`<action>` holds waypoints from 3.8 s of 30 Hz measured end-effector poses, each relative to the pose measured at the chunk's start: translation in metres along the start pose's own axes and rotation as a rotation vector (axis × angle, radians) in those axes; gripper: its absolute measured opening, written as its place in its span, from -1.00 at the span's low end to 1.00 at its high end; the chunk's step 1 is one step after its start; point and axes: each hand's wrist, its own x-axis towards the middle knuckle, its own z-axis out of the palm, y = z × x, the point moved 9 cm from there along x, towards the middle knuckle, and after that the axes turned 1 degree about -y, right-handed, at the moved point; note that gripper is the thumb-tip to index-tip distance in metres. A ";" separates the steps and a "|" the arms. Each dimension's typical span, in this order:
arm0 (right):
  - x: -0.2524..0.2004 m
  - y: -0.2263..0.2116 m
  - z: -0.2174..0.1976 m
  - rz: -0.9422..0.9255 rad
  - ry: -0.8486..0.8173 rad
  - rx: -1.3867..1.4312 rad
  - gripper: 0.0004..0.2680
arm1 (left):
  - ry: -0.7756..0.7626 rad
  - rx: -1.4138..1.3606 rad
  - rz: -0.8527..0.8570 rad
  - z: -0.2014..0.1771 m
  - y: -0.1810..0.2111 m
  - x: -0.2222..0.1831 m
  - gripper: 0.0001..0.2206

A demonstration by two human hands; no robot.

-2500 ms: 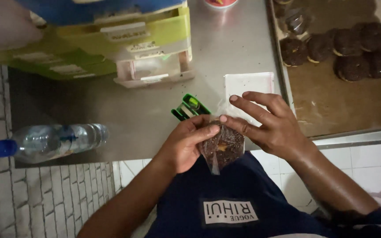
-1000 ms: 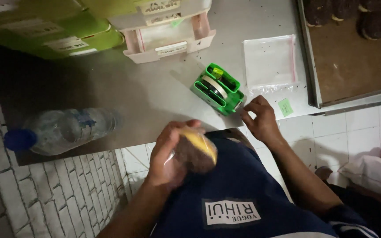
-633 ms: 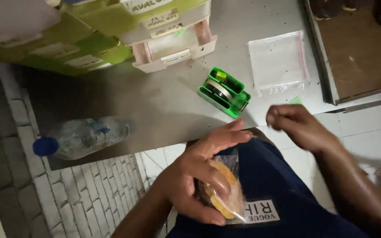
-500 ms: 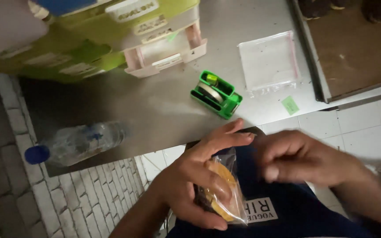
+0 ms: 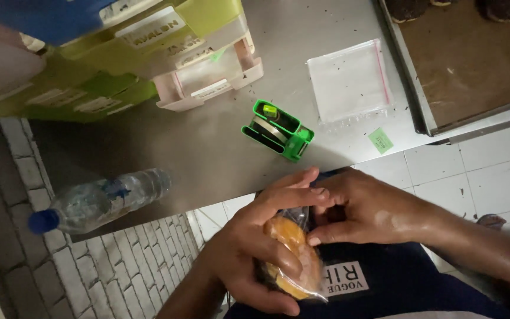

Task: The person places chocolate-covered donuts one at a time into small plastic bags, then uses a green tape dispenser to seal each bag.

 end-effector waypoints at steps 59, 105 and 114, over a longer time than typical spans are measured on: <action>-0.073 0.101 -0.348 0.111 0.535 -0.546 -0.66 | 1.160 0.228 -0.951 -0.047 -0.169 -0.021 -0.82; 0.014 0.268 -0.134 -0.093 0.550 -1.325 -0.88 | 0.781 -0.092 -0.544 0.004 -0.148 -0.060 -0.75; -0.013 0.180 -0.130 -0.124 0.748 -1.245 -0.95 | 0.782 -0.064 -0.518 -0.002 -0.151 -0.050 -0.78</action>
